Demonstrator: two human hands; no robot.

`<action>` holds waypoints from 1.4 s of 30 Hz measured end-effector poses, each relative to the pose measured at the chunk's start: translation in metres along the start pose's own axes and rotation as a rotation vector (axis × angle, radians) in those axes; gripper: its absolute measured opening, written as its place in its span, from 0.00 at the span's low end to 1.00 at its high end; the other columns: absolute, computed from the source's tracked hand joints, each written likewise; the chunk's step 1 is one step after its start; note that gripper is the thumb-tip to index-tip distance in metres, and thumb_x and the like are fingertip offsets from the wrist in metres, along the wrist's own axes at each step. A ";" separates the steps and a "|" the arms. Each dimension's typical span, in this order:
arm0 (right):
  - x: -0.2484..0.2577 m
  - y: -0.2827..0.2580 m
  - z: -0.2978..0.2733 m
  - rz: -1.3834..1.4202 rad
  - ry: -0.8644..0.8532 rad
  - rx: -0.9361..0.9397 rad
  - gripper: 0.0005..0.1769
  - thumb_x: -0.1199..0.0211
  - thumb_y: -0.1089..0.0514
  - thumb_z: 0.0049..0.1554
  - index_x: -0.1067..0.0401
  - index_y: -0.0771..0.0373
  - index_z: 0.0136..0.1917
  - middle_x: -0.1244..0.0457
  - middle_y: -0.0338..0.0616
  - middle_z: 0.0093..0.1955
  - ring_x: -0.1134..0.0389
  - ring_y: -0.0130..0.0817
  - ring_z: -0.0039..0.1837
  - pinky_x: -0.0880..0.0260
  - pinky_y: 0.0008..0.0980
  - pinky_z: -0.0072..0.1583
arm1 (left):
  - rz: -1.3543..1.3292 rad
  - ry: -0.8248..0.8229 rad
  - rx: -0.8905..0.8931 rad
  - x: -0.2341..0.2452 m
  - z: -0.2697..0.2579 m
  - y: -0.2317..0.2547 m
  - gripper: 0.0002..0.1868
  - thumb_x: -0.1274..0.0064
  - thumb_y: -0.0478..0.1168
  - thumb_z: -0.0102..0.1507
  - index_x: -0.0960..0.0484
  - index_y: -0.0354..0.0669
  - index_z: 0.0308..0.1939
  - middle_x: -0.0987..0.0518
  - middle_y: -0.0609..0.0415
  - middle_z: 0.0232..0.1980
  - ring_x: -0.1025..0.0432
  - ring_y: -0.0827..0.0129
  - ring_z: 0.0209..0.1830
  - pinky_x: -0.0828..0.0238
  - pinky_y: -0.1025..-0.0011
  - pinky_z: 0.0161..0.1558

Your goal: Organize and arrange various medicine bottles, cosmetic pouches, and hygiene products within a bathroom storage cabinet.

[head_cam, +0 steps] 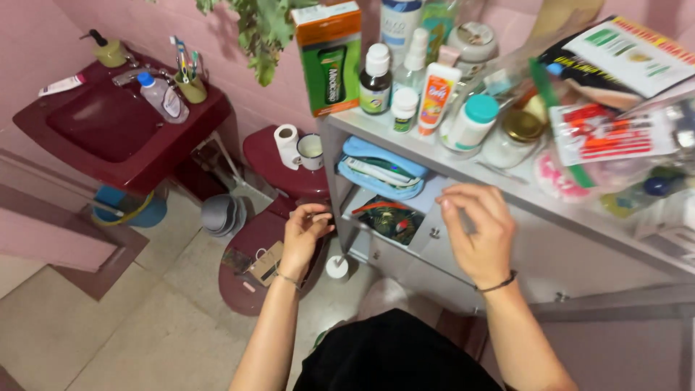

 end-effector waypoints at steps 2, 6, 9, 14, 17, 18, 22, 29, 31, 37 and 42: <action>-0.032 0.012 -0.019 0.034 -0.021 -0.070 0.02 0.34 0.64 0.62 0.22 0.63 0.48 0.30 0.43 0.52 0.31 0.38 0.53 0.30 0.34 0.56 | 0.020 -0.015 0.073 0.009 0.005 -0.012 0.13 0.51 0.26 0.64 0.24 0.36 0.52 0.20 0.51 0.48 0.24 0.69 0.49 0.21 0.69 0.51; -0.095 0.051 -0.058 0.092 -0.073 -0.302 0.05 0.35 0.63 0.60 0.23 0.64 0.51 0.30 0.45 0.49 0.28 0.34 0.49 0.29 0.30 0.51 | 0.029 -0.123 0.130 0.014 0.022 -0.034 0.13 0.51 0.25 0.63 0.25 0.35 0.51 0.22 0.55 0.48 0.24 0.74 0.49 0.21 0.71 0.48; -0.142 0.089 -0.091 0.082 -0.097 -0.439 0.08 0.34 0.62 0.60 0.25 0.64 0.53 0.29 0.45 0.48 0.27 0.33 0.49 0.28 0.31 0.51 | 0.066 -0.237 0.158 0.020 0.047 -0.077 0.12 0.49 0.25 0.64 0.25 0.34 0.51 0.22 0.52 0.46 0.26 0.73 0.42 0.24 0.74 0.43; -0.193 0.126 -0.156 0.019 -0.140 -0.634 0.10 0.34 0.61 0.58 0.25 0.64 0.53 0.28 0.46 0.48 0.26 0.34 0.49 0.27 0.32 0.51 | 0.169 -0.285 0.247 0.037 0.069 -0.150 0.14 0.51 0.23 0.60 0.23 0.33 0.49 0.21 0.52 0.47 0.26 0.72 0.38 0.23 0.74 0.39; -0.218 0.146 -0.187 -0.040 -0.179 -0.719 0.10 0.33 0.60 0.56 0.25 0.63 0.52 0.29 0.47 0.48 0.26 0.36 0.48 0.26 0.33 0.50 | 0.236 -0.303 0.298 0.044 0.074 -0.192 0.17 0.54 0.21 0.56 0.22 0.32 0.48 0.20 0.51 0.46 0.26 0.71 0.34 0.24 0.73 0.36; -0.226 0.154 -0.198 -0.063 -0.202 -0.746 0.11 0.33 0.60 0.55 0.24 0.63 0.52 0.29 0.47 0.48 0.27 0.37 0.48 0.26 0.34 0.50 | 0.256 -0.294 0.335 0.046 0.073 -0.205 0.17 0.54 0.21 0.55 0.22 0.32 0.47 0.20 0.51 0.45 0.25 0.72 0.33 0.24 0.73 0.35; -0.254 0.179 -0.198 -0.069 -0.251 -0.755 0.11 0.32 0.59 0.54 0.24 0.63 0.51 0.29 0.47 0.48 0.27 0.38 0.48 0.25 0.35 0.50 | 0.339 -0.319 0.276 0.047 0.074 -0.241 0.15 0.53 0.22 0.57 0.22 0.33 0.46 0.19 0.49 0.42 0.25 0.71 0.31 0.27 0.73 0.35; -0.305 0.218 -0.161 -0.064 -0.082 -0.461 0.12 0.34 0.64 0.55 0.26 0.66 0.53 0.33 0.51 0.50 0.29 0.44 0.50 0.28 0.39 0.52 | 0.413 -0.137 -0.157 0.021 0.111 -0.204 0.12 0.50 0.24 0.61 0.21 0.34 0.48 0.18 0.47 0.47 0.22 0.66 0.46 0.26 0.72 0.48; -0.317 0.228 -0.156 -0.095 0.003 -0.381 0.13 0.34 0.64 0.56 0.27 0.66 0.55 0.34 0.53 0.52 0.30 0.47 0.50 0.29 0.40 0.53 | 0.459 -0.090 -0.236 0.012 0.121 -0.192 0.12 0.50 0.26 0.62 0.21 0.35 0.49 0.20 0.45 0.49 0.21 0.61 0.47 0.25 0.69 0.50; -0.356 0.260 -0.180 -0.294 0.160 -0.064 0.17 0.35 0.62 0.58 0.29 0.67 0.60 0.36 0.58 0.57 0.36 0.58 0.61 0.35 0.49 0.63 | 0.528 -0.207 -0.722 -0.017 0.132 -0.217 0.20 0.53 0.31 0.67 0.30 0.32 0.63 0.29 0.38 0.68 0.34 0.43 0.70 0.38 0.57 0.70; -0.371 0.272 -0.198 -0.445 0.164 -0.075 0.20 0.36 0.58 0.57 0.31 0.66 0.61 0.38 0.59 0.63 0.37 0.57 0.63 0.35 0.50 0.64 | 0.519 -0.067 -0.803 -0.009 0.163 -0.254 0.23 0.50 0.31 0.66 0.32 0.31 0.66 0.33 0.32 0.71 0.37 0.38 0.71 0.42 0.54 0.71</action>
Point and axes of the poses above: each hand's wrist, its own z-axis towards the middle knuckle, its own x-axis out of the back of the hand, y = z × x, the point moved 8 cm from there along z, towards the middle knuckle
